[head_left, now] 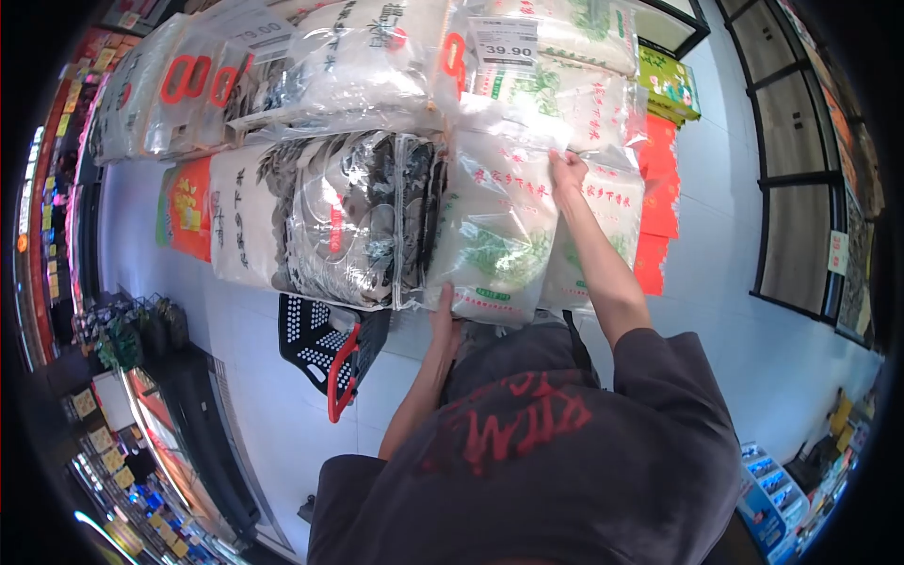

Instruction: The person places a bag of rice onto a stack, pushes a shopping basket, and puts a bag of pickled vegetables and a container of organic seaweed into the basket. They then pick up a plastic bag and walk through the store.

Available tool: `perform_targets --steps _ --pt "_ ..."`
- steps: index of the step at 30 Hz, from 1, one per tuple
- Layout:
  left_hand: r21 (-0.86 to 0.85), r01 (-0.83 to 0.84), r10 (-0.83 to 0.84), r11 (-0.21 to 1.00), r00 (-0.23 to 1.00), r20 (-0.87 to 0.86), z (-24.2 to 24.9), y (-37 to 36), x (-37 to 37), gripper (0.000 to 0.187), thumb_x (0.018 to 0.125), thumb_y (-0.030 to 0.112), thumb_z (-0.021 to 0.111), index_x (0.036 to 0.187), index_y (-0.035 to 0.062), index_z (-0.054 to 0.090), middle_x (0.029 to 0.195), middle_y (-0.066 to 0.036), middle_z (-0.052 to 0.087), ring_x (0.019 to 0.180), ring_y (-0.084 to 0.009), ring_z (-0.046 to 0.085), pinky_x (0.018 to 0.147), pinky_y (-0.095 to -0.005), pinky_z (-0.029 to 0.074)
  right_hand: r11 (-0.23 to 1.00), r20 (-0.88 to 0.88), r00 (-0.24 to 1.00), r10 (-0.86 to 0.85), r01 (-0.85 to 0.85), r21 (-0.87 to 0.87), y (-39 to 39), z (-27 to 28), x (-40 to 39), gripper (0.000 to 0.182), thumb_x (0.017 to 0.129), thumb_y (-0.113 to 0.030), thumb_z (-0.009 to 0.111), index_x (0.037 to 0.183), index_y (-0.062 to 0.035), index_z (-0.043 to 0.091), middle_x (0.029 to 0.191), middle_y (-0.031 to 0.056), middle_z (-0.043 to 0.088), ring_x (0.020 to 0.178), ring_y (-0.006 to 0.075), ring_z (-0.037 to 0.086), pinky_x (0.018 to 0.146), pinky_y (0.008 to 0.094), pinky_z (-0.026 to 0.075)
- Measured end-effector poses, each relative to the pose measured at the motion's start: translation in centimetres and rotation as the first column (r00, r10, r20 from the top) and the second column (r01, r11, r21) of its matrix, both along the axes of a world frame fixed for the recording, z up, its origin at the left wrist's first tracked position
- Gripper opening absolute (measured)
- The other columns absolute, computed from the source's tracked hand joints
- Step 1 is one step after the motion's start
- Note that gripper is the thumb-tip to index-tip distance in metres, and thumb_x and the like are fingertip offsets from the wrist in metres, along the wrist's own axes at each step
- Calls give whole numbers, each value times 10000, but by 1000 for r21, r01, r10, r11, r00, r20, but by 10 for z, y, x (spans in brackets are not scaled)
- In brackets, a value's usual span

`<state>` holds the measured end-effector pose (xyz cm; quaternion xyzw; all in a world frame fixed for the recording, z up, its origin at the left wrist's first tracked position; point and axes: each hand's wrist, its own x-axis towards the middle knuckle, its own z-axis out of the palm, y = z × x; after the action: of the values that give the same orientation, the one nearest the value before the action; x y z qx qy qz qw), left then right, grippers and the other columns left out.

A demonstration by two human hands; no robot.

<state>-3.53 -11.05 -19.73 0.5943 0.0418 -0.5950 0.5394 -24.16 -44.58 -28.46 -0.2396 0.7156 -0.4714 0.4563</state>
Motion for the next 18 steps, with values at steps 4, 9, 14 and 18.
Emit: perform_targets --steps 4,9,14,18 --pt "-24 -19 19 1000 1000 12 -2 0 -5 673 908 441 689 1418 94 421 1297 -103 568 1133 -249 597 883 -471 529 980 291 937 193 -198 -13 12 30 -16 510 858 -169 763 1268 8 516 1116 116 618 916 170 593 785 301 497" --pt "-29 18 -17 999 999 41 -11 5 -3 709 910 492 665 1436 99 397 1324 -105 549 1145 -251 591 887 -466 523 904 -86 922 378 -388 -182 65 18 -10 820 851 -292 765 1455 7 298 1341 208 500 1230 269 495 1030 358 409" --pt "-26 27 -26 999 999 24 -8 1 -5 699 929 505 633 1430 76 402 1320 -110 549 1148 -251 589 912 -471 507 911 -282 913 295 -357 -206 124 35 6 964 817 -370 769 1484 80 238 1430 298 418 1374 369 382 1155 397 293" --pt "-39 34 -32 999 998 50 5 -3 -17 657 948 486 615 1414 65 423 1305 -114 559 1164 -250 579 937 -471 493 950 -151 953 263 -283 -131 119 28 4 911 824 -371 760 1461 88 299 1459 291 401 1382 358 381 1149 396 301"
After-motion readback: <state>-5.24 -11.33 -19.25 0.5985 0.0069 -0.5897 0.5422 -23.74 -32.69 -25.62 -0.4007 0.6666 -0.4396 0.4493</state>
